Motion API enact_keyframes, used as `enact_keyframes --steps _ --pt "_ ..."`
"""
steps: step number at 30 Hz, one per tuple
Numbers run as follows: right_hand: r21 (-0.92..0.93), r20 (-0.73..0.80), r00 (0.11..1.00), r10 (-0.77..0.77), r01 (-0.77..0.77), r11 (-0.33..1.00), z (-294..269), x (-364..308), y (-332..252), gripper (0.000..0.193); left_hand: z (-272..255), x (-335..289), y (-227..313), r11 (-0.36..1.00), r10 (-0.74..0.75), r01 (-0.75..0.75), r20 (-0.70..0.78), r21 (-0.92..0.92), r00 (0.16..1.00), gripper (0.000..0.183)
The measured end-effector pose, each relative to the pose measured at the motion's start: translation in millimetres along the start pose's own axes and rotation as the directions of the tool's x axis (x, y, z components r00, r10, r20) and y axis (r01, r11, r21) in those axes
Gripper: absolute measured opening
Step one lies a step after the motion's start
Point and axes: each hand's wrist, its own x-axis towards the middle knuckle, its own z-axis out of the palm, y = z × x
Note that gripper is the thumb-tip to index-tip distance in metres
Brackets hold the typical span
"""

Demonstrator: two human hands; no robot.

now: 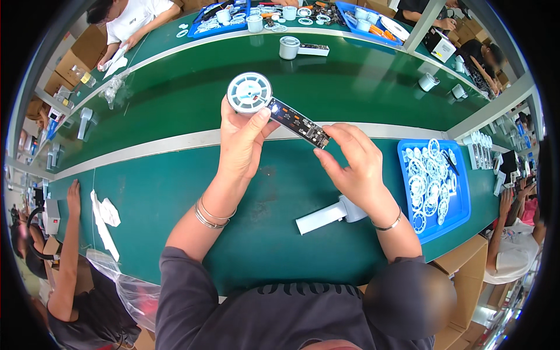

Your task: The person assembles small white handheld fans on a green assembly line. They pick up fan bodies and circuit boards, attach the components, and place the finished units into a cardboard box. The person also handles a blue tray containing circular fan blades and other small parts.

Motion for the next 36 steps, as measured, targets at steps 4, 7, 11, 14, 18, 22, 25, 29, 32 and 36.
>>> enact_keyframes --steps 4,7,11,14,18,22,25,29,32,36 --pt "0.001 -0.033 0.999 0.007 -0.007 1.000 1.9 -0.7 -2.5 0.036 1.0 -1.3 -1.3 1.000 -0.017 0.017 -0.002 -0.016 1.000 0.050" --pt "0.030 0.007 0.998 0.069 -0.069 0.997 2.1 -3.4 -4.1 0.039 1.3 -1.8 -1.6 1.000 -0.019 0.019 -0.002 -0.010 1.000 0.050" --pt "0.196 0.221 0.940 0.262 -0.306 0.932 -4.0 -3.0 -11.3 0.044 7.6 -6.6 -7.6 0.993 0.075 -0.081 0.082 0.081 0.994 0.063" --pt "0.444 0.373 0.852 0.368 -0.512 0.735 -6.3 -2.9 -12.7 0.043 13.2 -14.8 -7.8 0.998 0.050 -0.057 0.200 0.028 0.978 0.084" --pt "0.475 0.526 0.775 0.351 -0.610 0.634 -10.9 1.2 -14.4 0.039 14.8 -15.4 -5.1 0.999 0.018 -0.023 0.223 0.021 0.975 0.086" --pt "0.428 0.506 0.780 0.368 -0.598 0.678 -8.6 -1.5 -15.5 0.037 16.5 -12.7 -4.8 1.000 -0.006 0.003 0.236 0.016 0.972 0.086" --pt "0.404 0.491 0.791 0.365 -0.579 0.708 -5.0 -3.2 -17.1 0.036 16.0 -15.8 -5.7 0.999 -0.011 0.002 0.224 0.039 0.974 0.085" --pt "0.433 0.558 0.753 0.349 -0.623 0.651 -3.0 -8.4 -12.2 0.036 14.5 -18.5 -7.3 0.999 -0.030 0.024 0.257 0.027 0.966 0.085" --pt "0.574 0.531 0.786 0.318 -0.609 0.547 2.4 -9.2 -11.2 0.036 11.7 -16.6 -10.0 0.998 0.001 -0.018 0.254 0.065 0.967 0.086" --pt "0.615 0.603 0.706 0.371 -0.708 0.347 3.0 -4.9 -13.2 0.040 13.1 -16.7 -8.6 0.998 -0.013 0.000 0.225 0.059 0.974 0.088"
